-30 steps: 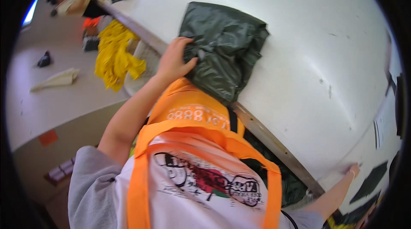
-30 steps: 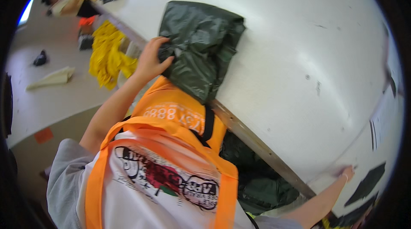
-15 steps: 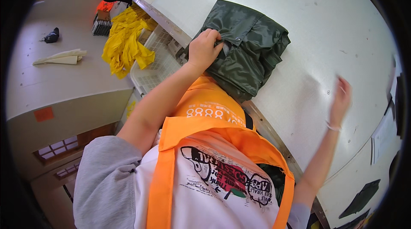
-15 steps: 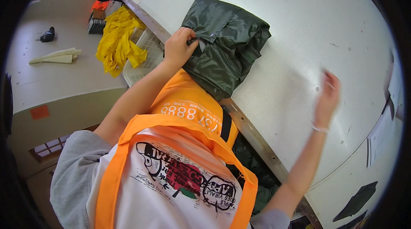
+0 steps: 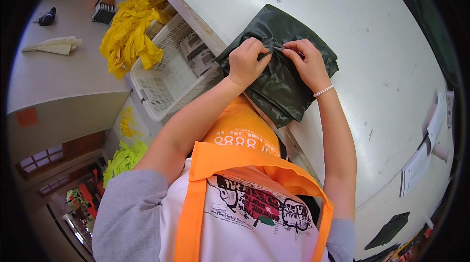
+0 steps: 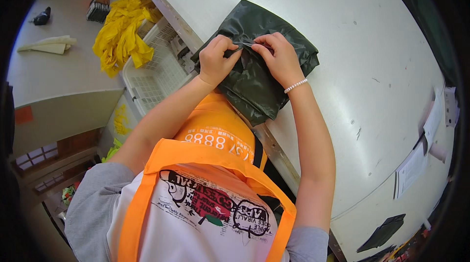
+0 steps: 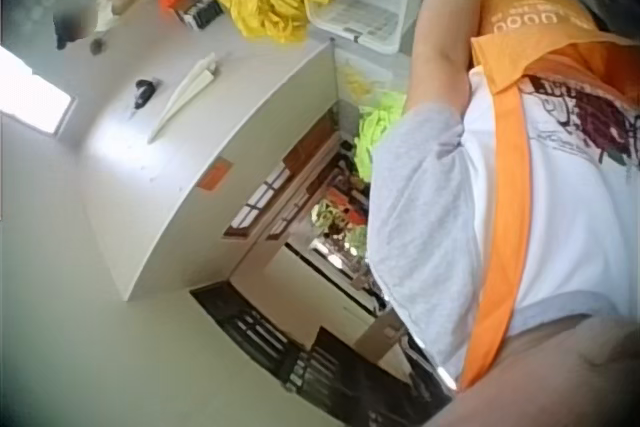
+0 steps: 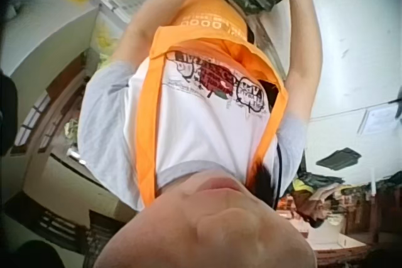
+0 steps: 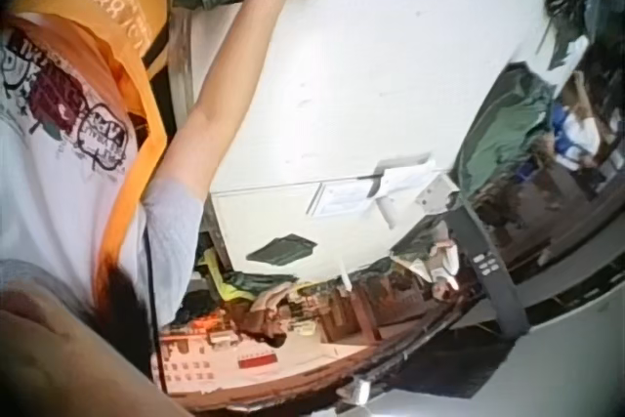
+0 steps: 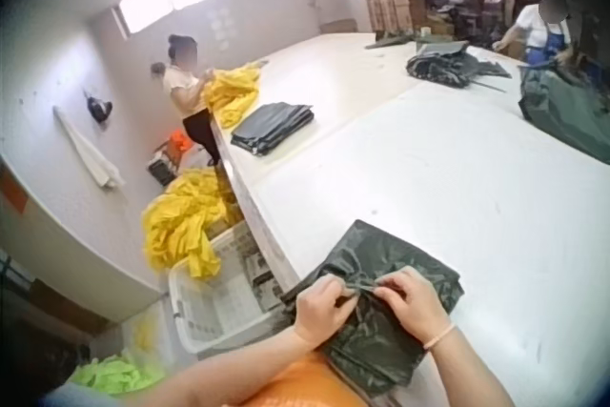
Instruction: The person folds a dark green raincoat on a white table, aligning edges and smoothing the fabric. They then use scissors to trim a small tag or thread from the collar area before refolding the coat.
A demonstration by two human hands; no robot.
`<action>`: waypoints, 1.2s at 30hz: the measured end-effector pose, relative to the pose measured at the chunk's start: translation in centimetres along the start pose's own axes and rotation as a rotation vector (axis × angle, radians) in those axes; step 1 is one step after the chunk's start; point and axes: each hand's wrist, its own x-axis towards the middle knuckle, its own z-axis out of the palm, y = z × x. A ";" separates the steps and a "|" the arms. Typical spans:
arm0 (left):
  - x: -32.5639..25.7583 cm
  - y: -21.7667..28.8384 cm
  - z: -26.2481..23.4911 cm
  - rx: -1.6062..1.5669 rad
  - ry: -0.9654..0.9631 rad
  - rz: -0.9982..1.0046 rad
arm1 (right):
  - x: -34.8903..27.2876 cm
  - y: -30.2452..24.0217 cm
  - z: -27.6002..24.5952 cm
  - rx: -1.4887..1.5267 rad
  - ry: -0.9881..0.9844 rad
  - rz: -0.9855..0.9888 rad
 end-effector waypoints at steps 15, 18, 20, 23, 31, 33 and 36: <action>0.2 -0.2 0.1 -0.044 0.021 -0.044 | 1.2 -0.1 -0.5 -0.126 -0.058 -0.103; 0.1 -0.2 0.0 -0.038 0.018 -0.047 | 1.2 0.3 -0.2 -0.094 -0.007 -0.140; 0.2 -0.2 0.1 -0.038 0.022 -0.044 | 1.1 0.4 -0.2 -0.026 0.047 -0.133; 0.2 -0.2 0.1 -0.030 0.020 -0.041 | 0.9 0.4 -0.8 0.049 0.154 -0.106; 1.5 -0.1 -5.0 0.119 -0.423 -0.141 | -10.0 11.5 -13.1 -0.280 0.913 0.355; 3.4 -1.3 -6.7 0.229 -0.484 -0.495 | -17.1 15.5 -16.6 -0.535 0.922 0.650; 4.3 -6.0 -6.5 0.225 -0.459 -0.364 | -23.7 17.7 -16.8 -0.735 0.919 0.891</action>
